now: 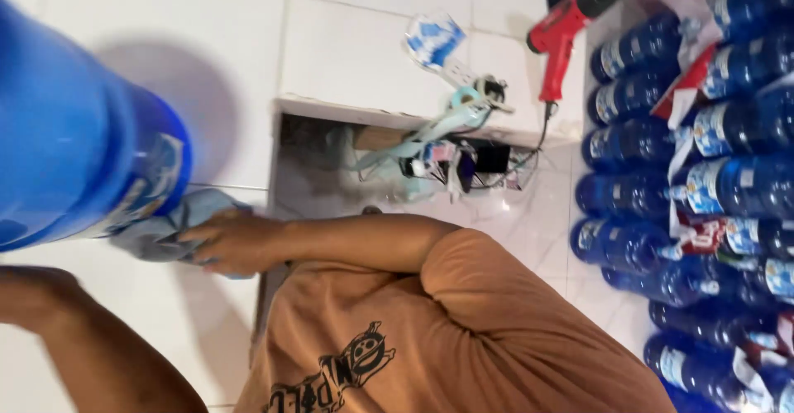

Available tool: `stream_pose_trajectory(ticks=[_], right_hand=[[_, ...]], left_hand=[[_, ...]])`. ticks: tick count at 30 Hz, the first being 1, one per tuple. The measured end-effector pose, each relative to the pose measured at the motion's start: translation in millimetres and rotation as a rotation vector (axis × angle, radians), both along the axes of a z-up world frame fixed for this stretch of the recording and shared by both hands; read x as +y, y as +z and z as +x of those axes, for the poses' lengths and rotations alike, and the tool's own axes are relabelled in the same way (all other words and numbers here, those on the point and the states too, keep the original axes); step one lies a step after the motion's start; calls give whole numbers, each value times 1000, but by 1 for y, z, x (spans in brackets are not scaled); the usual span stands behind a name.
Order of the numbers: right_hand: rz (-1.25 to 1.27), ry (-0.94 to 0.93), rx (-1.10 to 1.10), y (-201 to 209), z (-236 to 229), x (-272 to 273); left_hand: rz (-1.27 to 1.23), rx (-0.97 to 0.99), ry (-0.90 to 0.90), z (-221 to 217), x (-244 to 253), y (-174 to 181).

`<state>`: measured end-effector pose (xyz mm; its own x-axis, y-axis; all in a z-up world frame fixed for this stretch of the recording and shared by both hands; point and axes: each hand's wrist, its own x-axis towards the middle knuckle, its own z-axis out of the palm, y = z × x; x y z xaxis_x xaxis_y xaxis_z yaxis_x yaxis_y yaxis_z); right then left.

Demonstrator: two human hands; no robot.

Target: The person uses a red heat gun to apply heat to the neck of a large blue water bottle while rotating it. They then wipe the bottle with a cloth, place a paper seal over the cap, and repeat the heating process to secure the seal.

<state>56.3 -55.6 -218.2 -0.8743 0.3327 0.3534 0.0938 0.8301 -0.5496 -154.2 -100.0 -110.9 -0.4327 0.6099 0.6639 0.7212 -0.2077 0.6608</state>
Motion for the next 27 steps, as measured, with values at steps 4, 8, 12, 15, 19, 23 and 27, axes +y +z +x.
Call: stream_pose_trajectory(ticks=[4,8,12,15,19,23,27], right_hand=[[-294,-304,44,85,156,64],[-755,-973,-236,119,309,163],[17,-1054,-398,1,431,333],[-318,-1107,-806,0,440,378],[249,-942,-918,-49,453,405],[-513,-1232,-641,32,437,368],[-811,-1394,-256,52,436,361]], left_hand=[[-203,55,63,61,-34,-44],[-447,439,72,109,-57,-69],[-512,253,129,109,-63,-80],[-710,183,252,98,-84,-95],[-867,53,440,90,-149,-101],[-769,634,913,108,-194,-108],[-473,498,792,122,-160,-59]])
